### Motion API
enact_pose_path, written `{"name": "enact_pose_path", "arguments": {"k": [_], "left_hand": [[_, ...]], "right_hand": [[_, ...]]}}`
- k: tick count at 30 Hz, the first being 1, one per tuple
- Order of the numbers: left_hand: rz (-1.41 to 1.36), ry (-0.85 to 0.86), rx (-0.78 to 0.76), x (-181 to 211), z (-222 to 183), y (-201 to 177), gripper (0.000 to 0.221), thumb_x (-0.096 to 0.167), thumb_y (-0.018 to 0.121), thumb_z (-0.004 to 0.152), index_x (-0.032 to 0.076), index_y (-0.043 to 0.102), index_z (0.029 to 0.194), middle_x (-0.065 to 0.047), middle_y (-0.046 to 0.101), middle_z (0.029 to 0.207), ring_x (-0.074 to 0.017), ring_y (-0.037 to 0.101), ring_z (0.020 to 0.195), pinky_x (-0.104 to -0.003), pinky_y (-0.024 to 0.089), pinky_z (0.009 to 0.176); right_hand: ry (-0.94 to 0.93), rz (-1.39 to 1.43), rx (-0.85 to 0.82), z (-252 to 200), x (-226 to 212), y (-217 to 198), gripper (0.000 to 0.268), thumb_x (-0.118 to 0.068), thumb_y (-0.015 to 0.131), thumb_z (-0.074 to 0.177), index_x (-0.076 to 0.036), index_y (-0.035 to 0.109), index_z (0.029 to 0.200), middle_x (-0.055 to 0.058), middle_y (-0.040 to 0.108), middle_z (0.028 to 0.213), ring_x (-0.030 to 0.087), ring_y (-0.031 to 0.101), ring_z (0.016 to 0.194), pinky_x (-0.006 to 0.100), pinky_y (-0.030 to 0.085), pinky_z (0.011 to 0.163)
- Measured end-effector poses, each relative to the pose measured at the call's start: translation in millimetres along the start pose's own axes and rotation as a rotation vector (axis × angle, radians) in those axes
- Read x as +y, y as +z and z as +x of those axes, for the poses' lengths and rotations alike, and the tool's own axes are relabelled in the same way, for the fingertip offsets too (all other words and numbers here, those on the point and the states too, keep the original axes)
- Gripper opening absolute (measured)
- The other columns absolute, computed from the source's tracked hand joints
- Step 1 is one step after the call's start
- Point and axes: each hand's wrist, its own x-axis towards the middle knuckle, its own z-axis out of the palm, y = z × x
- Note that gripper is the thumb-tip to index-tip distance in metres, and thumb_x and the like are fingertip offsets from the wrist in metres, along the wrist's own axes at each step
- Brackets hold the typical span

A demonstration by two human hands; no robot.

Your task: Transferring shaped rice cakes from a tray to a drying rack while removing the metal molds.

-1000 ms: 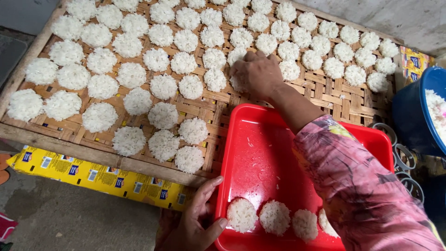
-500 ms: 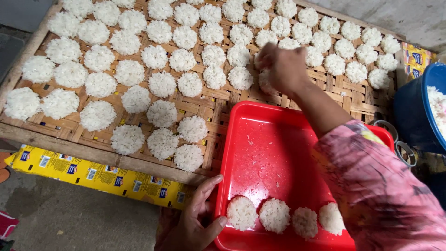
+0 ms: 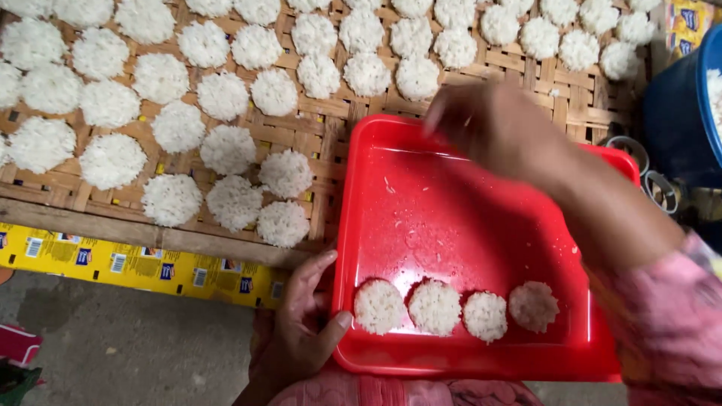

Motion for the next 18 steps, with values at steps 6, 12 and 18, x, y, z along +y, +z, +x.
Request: {"name": "enact_pose_path", "arguments": {"k": [6, 12, 18], "left_hand": [[0.07, -0.021, 0.005, -2, -2, -3, 0.073, -0.001, 0.061, 0.082, -0.005, 0.033, 0.149, -0.027, 0.045, 0.154, -0.0308, 0.06, 0.125, -0.034, 0.059, 0.091], [0.132, -0.108, 0.003, 1, -2, -6, 0.072, -0.004, 0.06, 0.08, -0.002, 0.037, 0.148, -0.026, 0.048, 0.155, -0.0311, 0.062, 0.129, -0.038, 0.054, 0.103], [0.075, -0.017, 0.02, -24, -7, -13, 0.073, -0.005, 0.062, 0.079, -0.005, 0.037, 0.147, -0.026, 0.047, 0.152, -0.0325, 0.061, 0.123, -0.038, 0.061, 0.09]], "right_hand": [[-0.283, 0.019, -0.558, -75, -48, 61, 0.032, -0.019, 0.07, 0.088, -0.021, 0.076, 0.119, 0.004, 0.056, 0.15, 0.028, 0.045, 0.138, 0.049, 0.033, 0.117], [-0.488, 0.007, -0.367, -88, -42, 98, 0.056, -0.015, 0.081, 0.072, 0.002, 0.062, 0.122, 0.022, 0.058, 0.128, 0.042, 0.055, 0.117, 0.049, 0.046, 0.1], [-0.605, 0.032, -0.398, -86, -47, 94, 0.048, -0.009, 0.082, 0.062, -0.007, 0.062, 0.104, 0.013, 0.066, 0.103, 0.036, 0.059, 0.102, 0.046, 0.048, 0.091]]}}
